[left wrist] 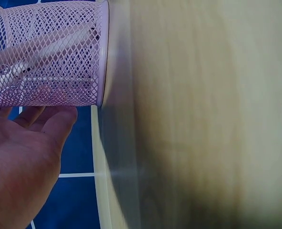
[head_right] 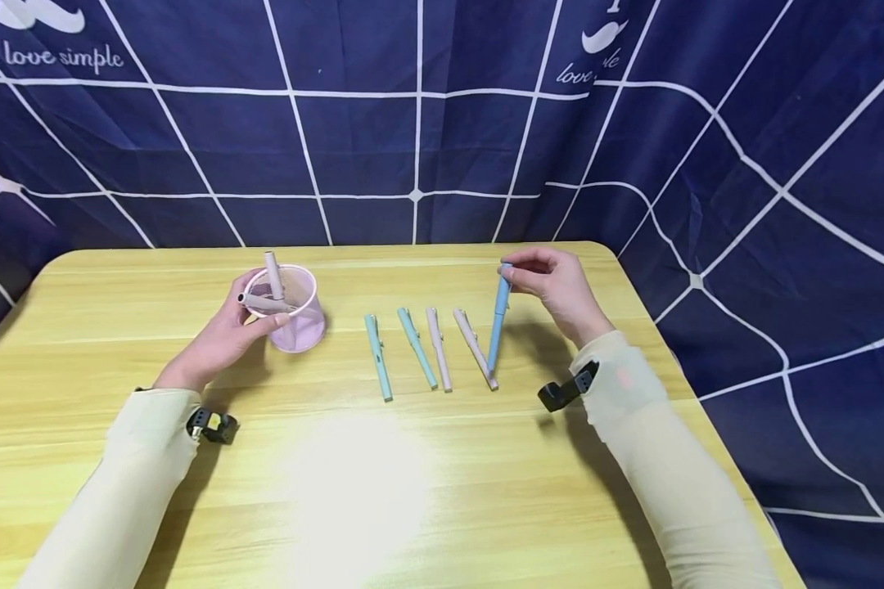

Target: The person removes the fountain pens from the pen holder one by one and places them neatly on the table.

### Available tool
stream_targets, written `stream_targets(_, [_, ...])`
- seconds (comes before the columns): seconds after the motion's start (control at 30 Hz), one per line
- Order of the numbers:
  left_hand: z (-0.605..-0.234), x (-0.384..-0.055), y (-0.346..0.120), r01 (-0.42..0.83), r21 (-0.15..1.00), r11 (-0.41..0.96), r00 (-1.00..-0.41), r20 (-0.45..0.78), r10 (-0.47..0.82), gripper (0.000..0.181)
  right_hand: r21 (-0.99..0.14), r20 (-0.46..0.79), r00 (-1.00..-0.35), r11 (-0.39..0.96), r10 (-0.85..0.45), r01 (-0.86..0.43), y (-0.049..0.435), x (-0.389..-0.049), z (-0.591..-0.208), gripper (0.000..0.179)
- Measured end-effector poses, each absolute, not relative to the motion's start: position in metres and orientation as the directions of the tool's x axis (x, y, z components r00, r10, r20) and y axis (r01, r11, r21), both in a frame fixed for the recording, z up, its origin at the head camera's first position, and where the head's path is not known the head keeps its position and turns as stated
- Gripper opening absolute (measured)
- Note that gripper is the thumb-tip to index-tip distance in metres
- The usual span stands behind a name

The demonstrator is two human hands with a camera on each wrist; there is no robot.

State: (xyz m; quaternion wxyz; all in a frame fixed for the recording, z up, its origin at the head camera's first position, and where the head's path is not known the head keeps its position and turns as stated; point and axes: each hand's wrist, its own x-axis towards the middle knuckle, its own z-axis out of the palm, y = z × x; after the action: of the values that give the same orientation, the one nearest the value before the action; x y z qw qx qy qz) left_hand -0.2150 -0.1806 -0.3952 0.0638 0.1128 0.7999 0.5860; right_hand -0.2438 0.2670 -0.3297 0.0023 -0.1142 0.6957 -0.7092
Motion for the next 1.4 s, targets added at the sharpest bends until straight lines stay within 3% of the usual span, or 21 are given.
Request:
stream_targets(0.53, [-0.394, -0.217, -0.18, 0.123, 0.95, 0.288, -0.962, 0.042, 0.27, 0.081, -0.994, -0.004, -0.987, 0.111, -0.162, -0.014, 0.299, -0.252, -0.347, 0.023])
stream_targets(0.97, [-0.397, -0.214, -0.18, 0.13, 0.952, 0.276, -0.961, 0.053, 0.27, 0.081, -0.932, -0.138, -0.959, 0.361, -0.248, 0.041, 0.294, -0.264, -0.366, 0.037])
stream_targets(1.4, [-0.4, -0.216, -0.18, 0.138, 0.945, 0.297, -0.962, 0.056, 0.268, 0.08, -0.921, -0.17, -0.957, 0.382, -0.236, 0.069, 0.286, -0.275, -0.383, 0.033])
